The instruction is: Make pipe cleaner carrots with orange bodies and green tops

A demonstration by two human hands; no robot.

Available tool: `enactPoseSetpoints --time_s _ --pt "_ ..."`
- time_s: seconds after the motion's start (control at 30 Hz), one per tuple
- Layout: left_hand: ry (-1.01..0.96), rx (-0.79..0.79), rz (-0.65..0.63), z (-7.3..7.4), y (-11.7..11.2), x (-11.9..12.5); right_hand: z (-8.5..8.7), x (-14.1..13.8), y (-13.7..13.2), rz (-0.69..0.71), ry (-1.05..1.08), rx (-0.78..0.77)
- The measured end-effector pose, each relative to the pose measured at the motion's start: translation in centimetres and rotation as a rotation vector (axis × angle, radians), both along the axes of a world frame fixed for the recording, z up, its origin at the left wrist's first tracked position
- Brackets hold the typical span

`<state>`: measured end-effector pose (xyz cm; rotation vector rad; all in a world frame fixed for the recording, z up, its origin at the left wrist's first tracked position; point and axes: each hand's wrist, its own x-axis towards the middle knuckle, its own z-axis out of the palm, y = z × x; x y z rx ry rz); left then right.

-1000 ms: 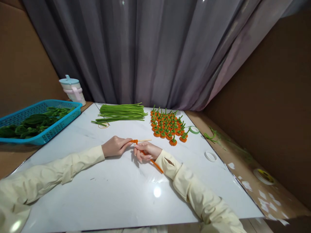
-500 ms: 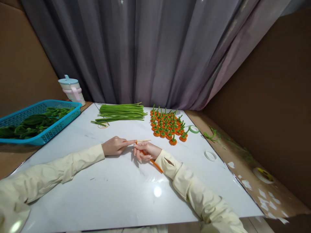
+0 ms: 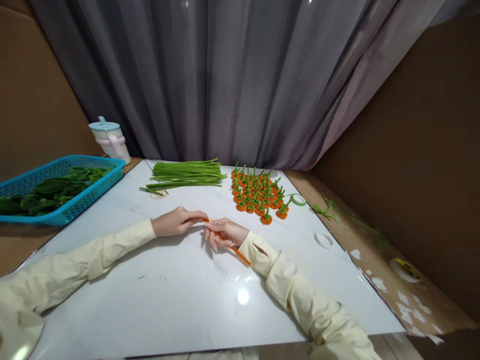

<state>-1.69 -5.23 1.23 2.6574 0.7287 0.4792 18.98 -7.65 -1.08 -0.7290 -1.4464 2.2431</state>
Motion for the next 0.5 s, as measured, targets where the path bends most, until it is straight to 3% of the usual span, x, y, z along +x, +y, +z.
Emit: enactPoseSetpoints --time_s 0.27,0.5 --pt "0.103 -0.272 0.013 4.0 -0.2 -0.5 0.5 0.3 -0.2 0.063 -0.029 -0.019" --pt "0.193 -0.591 -0.071 4.8 -0.1 -1.1 0.3 0.8 -0.1 0.164 -0.024 -0.031"
